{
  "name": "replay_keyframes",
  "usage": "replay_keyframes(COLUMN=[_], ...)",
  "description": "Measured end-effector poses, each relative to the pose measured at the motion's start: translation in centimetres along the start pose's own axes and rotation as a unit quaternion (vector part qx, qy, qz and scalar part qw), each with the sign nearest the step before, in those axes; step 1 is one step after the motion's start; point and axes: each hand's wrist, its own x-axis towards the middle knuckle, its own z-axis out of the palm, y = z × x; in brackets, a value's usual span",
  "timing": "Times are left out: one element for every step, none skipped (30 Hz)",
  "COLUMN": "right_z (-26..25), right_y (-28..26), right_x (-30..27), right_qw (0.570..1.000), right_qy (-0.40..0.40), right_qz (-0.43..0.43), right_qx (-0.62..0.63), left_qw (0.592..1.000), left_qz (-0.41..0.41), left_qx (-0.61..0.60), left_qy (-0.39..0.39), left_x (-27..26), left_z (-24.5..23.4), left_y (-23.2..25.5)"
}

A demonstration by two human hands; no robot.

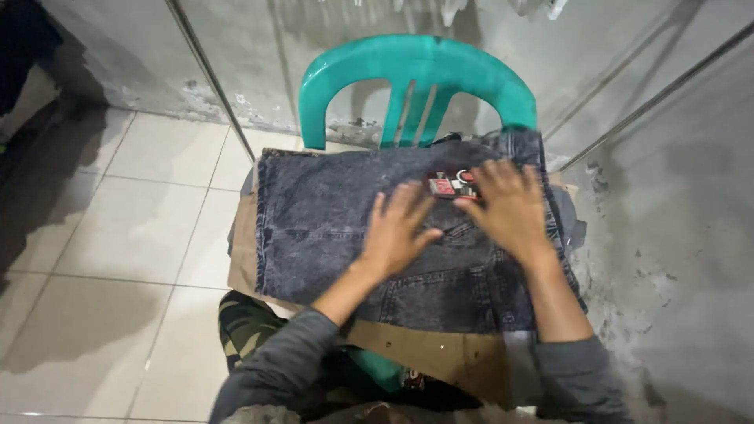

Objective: Hanging a pair of denim shorts onto a plastic hanger with clips

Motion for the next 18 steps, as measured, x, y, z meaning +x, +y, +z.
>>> replay_keyframes(right_z=[-0.4, -0.9, -1.0, -1.2, -1.5, -1.8, -2.3, -2.7, -2.0, -1.3, -0.7, 0.0, 0.7, 1.5, 2.6, 3.7, 4.7, 4.5], right_y=[1.1, 2.2, 2.4, 2.6, 3.1, 3.0, 2.8, 2.5, 3.3, 4.0, 4.5, 5.3, 6.0, 6.8, 7.8, 8.9, 10.1, 10.3], right_x=[0.5, 1.1, 0.8, 0.6, 0.7, 1.0, 1.0, 0.9, 0.8, 0.6, 0.5, 0.7, 1.0, 1.5, 1.6, 1.8, 2.2, 2.4], right_qw=[0.998, 0.990, 0.991, 0.987, 0.983, 0.983, 0.981, 0.976, 0.977, 0.968, 0.958, 0.958, 0.947, 0.931, 0.932, 0.926, 0.920, 0.921], right_qy=[-0.004, -0.008, -0.010, -0.023, -0.032, -0.030, 0.006, 0.043, 0.042, 0.049, 0.057, 0.057, 0.006, -0.045, -0.045, -0.061, -0.076, -0.075], right_qz=[0.070, 0.140, 0.135, 0.155, 0.176, 0.173, 0.186, 0.198, 0.196, 0.234, 0.273, 0.272, 0.312, 0.351, 0.347, 0.356, 0.366, 0.363], right_qx=[-0.007, -0.013, -0.009, 0.021, 0.050, 0.052, 0.064, 0.077, 0.077, 0.072, 0.067, 0.068, 0.081, 0.095, 0.095, 0.107, 0.119, 0.119], left_qw=[0.999, 0.996, 0.995, 0.984, 0.966, 0.965, 0.951, 0.935, 0.934, 0.918, 0.900, 0.900, 0.907, 0.912, 0.910, 0.911, 0.911, 0.910], left_qz=[-0.039, -0.079, -0.085, -0.157, -0.225, -0.228, -0.250, -0.270, -0.273, -0.308, -0.340, -0.342, -0.344, -0.347, -0.350, -0.353, -0.355, -0.357], left_qx=[0.011, 0.022, 0.023, 0.060, 0.099, 0.100, 0.133, 0.166, 0.165, 0.146, 0.127, 0.128, 0.089, 0.050, 0.050, 0.030, 0.011, 0.011], left_qy=[0.019, 0.038, 0.037, 0.057, 0.081, 0.083, 0.123, 0.162, 0.162, 0.201, 0.240, 0.241, 0.227, 0.214, 0.215, 0.211, 0.209, 0.211], left_x=[-0.3, -0.7, -1.7, -2.6, -3.0, -3.5, -4.1, -4.7, -4.9, -5.0, -5.2, -4.9, -4.6, -4.2, -3.9, -3.6, -3.1, -3.0], left_z=[-0.3, -0.7, -1.2, -1.7, -2.3, -2.6, -2.7, -2.8, -2.4, -2.0, -1.7, -2.0, -2.4, -2.7, -2.8, -2.8, -2.9, -3.3], left_y=[-1.9, -3.8, -5.7, -7.6, -9.5, -11.5, -13.4, -15.3, -16.9, -18.4, -20.0, -20.5, -21.1, -21.6, -22.6, -23.6, -24.7, -25.0])
